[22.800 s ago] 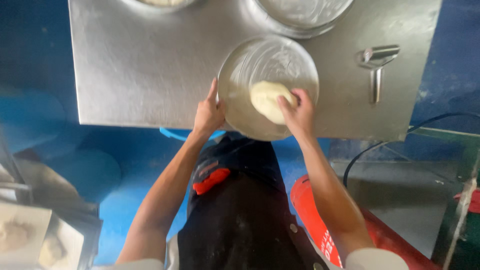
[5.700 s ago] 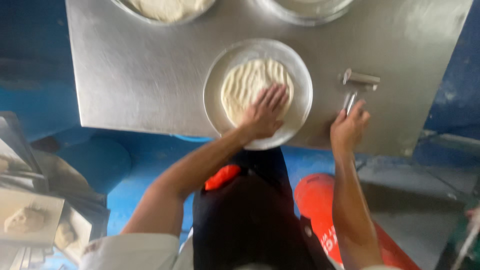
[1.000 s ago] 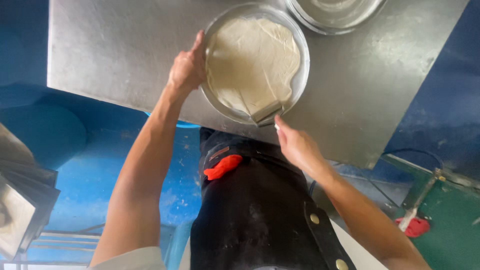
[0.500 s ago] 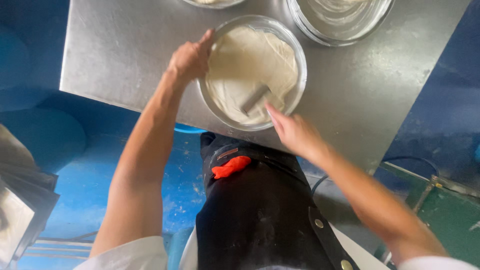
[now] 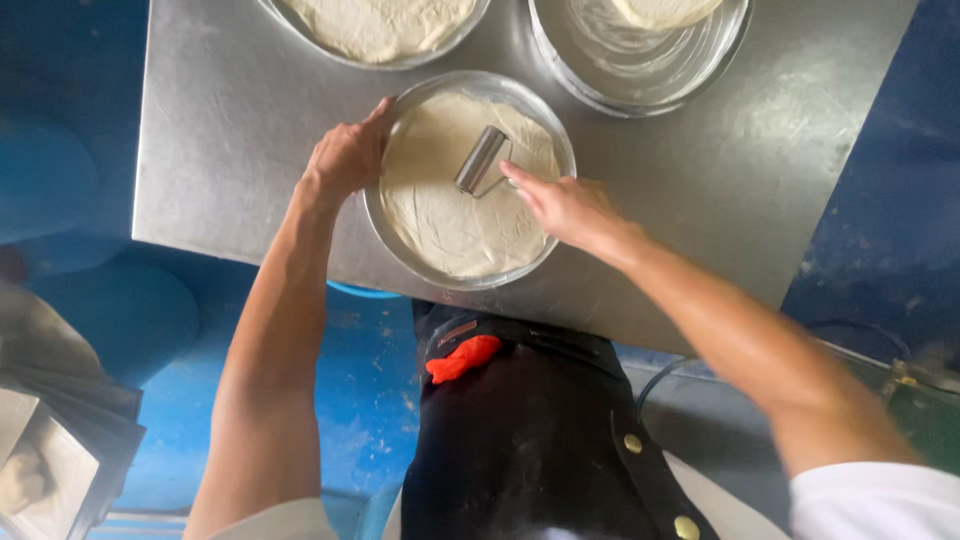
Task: The person flattens portions of dough into round metal pans using their hands and a small metal roller, repeatedly pressing and rolling the dough to evenly fill the bottom of each pan.
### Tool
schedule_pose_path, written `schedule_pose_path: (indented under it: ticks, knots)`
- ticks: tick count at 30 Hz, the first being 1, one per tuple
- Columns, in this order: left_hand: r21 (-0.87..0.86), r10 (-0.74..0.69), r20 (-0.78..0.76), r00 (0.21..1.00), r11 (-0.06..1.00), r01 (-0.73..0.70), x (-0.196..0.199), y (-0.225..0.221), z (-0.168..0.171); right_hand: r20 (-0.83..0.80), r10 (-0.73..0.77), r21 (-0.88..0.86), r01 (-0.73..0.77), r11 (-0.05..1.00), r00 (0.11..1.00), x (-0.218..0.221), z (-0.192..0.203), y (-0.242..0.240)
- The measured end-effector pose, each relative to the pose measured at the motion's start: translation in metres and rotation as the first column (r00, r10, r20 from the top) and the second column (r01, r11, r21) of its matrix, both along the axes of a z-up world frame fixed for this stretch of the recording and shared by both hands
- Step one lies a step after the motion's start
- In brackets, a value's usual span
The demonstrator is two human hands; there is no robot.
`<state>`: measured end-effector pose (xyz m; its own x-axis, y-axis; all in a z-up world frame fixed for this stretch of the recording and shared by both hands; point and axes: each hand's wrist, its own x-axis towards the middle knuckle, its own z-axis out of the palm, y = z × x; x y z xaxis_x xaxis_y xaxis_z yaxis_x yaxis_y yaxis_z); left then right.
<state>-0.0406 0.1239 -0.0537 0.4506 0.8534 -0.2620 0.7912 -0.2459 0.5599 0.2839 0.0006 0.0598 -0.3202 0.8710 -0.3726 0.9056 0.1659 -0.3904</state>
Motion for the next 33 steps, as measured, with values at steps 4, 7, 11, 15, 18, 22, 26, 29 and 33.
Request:
schedule_pose_path:
  ticks: [4, 7, 11, 15, 18, 22, 26, 29, 33]
  knots:
    - [-0.04, -0.003, 0.001, 1.0, 0.999, 0.003, 0.003, -0.002, 0.01, 0.127, -0.193, -0.297, 0.223, 0.928, 0.973, 0.021, 0.015, -0.047]
    - [-0.022, -0.044, -0.058, 0.997, 0.999, 0.043, 0.004, -0.005, 0.013, 0.191, -0.156, -0.252, 0.202, 0.946, 0.969, 0.048, 0.033, -0.089]
    - [-0.27, 0.072, 0.014, 0.997, 0.961, -0.066, 0.007, -0.024, 0.027, 0.018, -0.294, -0.063, 0.294, 0.954, 0.956, 0.004, 0.005, -0.094]
    - [-0.183, 0.069, 0.065, 0.995, 0.982, -0.056, 0.01, -0.03, 0.031, -0.067, -0.378, 0.036, 0.381, 0.924, 0.923, -0.056, -0.03, -0.028]
    - [-0.286, 0.141, 0.097, 0.985, 0.952, -0.109, 0.012, -0.041, 0.022, -0.222, -0.291, 0.09, 0.316, 0.944, 0.931, -0.05, -0.034, 0.023]
    - [-0.371, 0.353, 0.251, 0.901, 0.895, -0.248, 0.012, -0.091, 0.001, -0.373, -0.383, 0.084, 0.442, 0.893, 0.845, -0.03, -0.035, -0.033]
    - [-0.461, 0.515, 0.27, 0.814, 0.811, -0.361, 0.021, -0.129, 0.001, -0.32, -0.495, 0.078, 0.543, 0.836, 0.808, -0.066, -0.066, -0.077]
    - [-0.454, 0.513, 0.322, 0.796, 0.821, -0.346, 0.021, -0.133, 0.011, -0.228, -0.611, -0.023, 0.623, 0.782, 0.758, -0.08, -0.085, -0.016]
    - [-0.451, 0.537, 0.291, 0.792, 0.807, -0.381, 0.024, -0.137, 0.02, -0.439, -0.479, 0.221, 0.608, 0.763, 0.76, -0.083, -0.093, 0.042]
